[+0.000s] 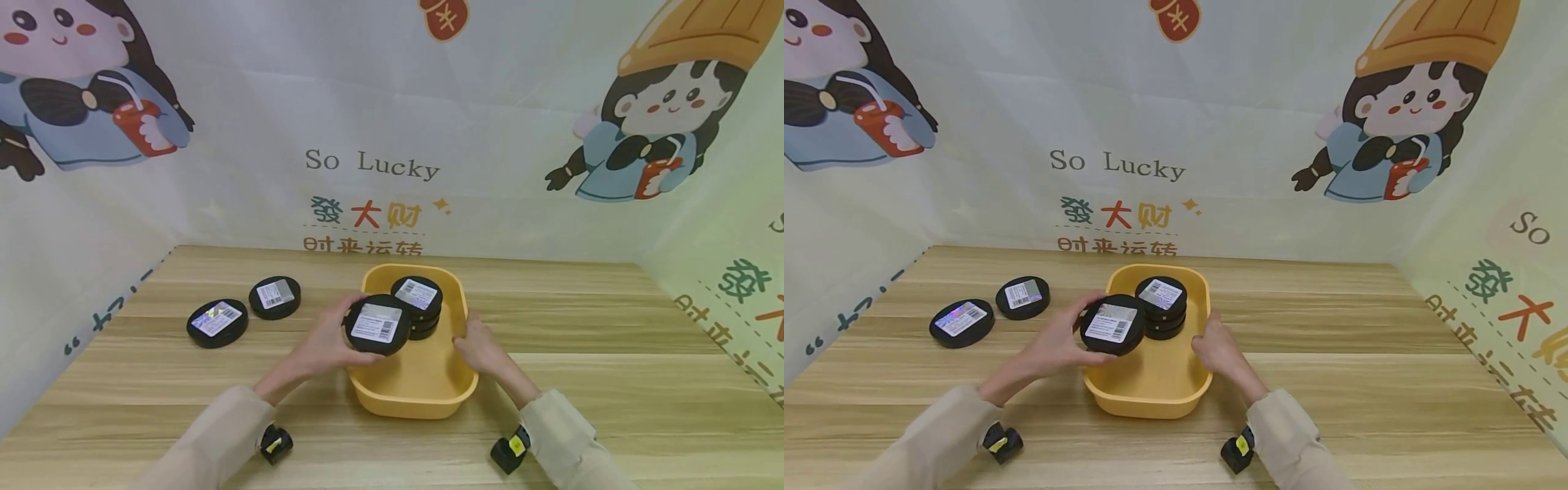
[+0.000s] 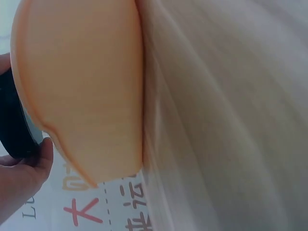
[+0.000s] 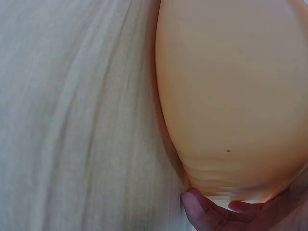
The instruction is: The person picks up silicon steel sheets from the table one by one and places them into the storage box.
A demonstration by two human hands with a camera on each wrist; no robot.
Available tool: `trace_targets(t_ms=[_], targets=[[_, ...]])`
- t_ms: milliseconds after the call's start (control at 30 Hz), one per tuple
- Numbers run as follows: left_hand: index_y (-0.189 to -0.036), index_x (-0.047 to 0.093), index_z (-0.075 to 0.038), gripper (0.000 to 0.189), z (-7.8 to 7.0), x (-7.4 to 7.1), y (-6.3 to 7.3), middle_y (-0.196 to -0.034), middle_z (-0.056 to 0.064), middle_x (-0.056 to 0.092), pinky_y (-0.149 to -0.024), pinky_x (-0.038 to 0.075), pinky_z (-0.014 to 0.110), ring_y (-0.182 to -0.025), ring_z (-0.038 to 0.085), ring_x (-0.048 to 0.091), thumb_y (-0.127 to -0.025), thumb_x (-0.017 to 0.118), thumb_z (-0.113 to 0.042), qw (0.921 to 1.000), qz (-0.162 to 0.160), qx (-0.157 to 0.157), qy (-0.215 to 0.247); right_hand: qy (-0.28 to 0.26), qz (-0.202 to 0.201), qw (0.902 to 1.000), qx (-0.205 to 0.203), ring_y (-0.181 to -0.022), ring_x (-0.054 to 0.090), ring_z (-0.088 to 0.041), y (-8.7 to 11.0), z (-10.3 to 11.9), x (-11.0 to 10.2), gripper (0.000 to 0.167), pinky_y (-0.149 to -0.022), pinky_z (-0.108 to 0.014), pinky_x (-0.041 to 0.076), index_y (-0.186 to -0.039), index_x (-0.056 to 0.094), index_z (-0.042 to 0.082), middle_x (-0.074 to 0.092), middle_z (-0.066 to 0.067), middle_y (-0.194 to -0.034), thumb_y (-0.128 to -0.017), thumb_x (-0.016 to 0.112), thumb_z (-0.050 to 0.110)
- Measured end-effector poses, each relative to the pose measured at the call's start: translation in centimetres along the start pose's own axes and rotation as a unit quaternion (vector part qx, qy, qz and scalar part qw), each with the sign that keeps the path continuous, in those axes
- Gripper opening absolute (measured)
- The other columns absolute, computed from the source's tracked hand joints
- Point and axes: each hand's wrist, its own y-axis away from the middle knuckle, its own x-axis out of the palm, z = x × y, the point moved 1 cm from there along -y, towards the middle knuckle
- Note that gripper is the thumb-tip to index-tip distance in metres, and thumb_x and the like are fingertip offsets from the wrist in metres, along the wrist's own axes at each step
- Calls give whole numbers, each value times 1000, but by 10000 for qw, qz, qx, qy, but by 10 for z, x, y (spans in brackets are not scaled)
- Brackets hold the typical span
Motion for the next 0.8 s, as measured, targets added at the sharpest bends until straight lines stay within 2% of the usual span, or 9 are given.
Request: trace_targets(t_ms=[167, 267, 533, 700, 800], targets=[[-126, 39, 0, 85, -6, 9, -5, -120, 17, 51, -92, 37, 45, -106, 28, 49, -55, 82, -15, 9995, 144, 279, 64, -53, 5, 10000, 28, -93, 52, -39, 0, -1, 0, 38, -79, -45, 44, -111, 34, -18, 51, -35, -101, -80, 46, 0], [-127, 38, 2, 86, -9, 14, -7, -121, 18, 49, -93, 37, 45, -107, 29, 49, -54, 82, -16, 9992, 196, 345, -27, -33, -5, 10000, 25, -92, 52, -38, 0, -1, -1, 38, -78, -45, 45, -111, 34, -18, 51, -34, -101, -79, 46, 0], [-123, 41, 6, 85, -14, 25, -12, -120, 19, 49, -93, 36, 45, -107, 31, 47, -52, 82, -19, 9967, 386, 521, -486, 61, -40, 10000, 16, -92, 52, -39, 0, 0, 0, 38, -79, -45, 44, -110, 35, -18, 51, -34, -101, -79, 47, 1], [-119, 43, 8, 84, -16, 30, -15, -116, 20, 51, -92, 37, 43, -106, 30, 48, -52, 82, -23, 9919, 534, 652, -951, 70, -18, 10000, 43, -91, 52, -38, 0, 1, 0, 40, -79, -45, 44, -112, 34, -18, 51, -34, -102, -79, 46, 1], [-119, 43, 9, 84, -18, 32, -18, -115, 21, 51, -92, 37, 42, -107, 31, 48, -52, 82, -23, 9898, 632, 695, -1069, 36, -10, 10000, 64, -91, 52, -38, 0, 1, 0, 40, -79, -45, 44, -112, 34, -19, 50, -34, -102, -79, 46, 1]])
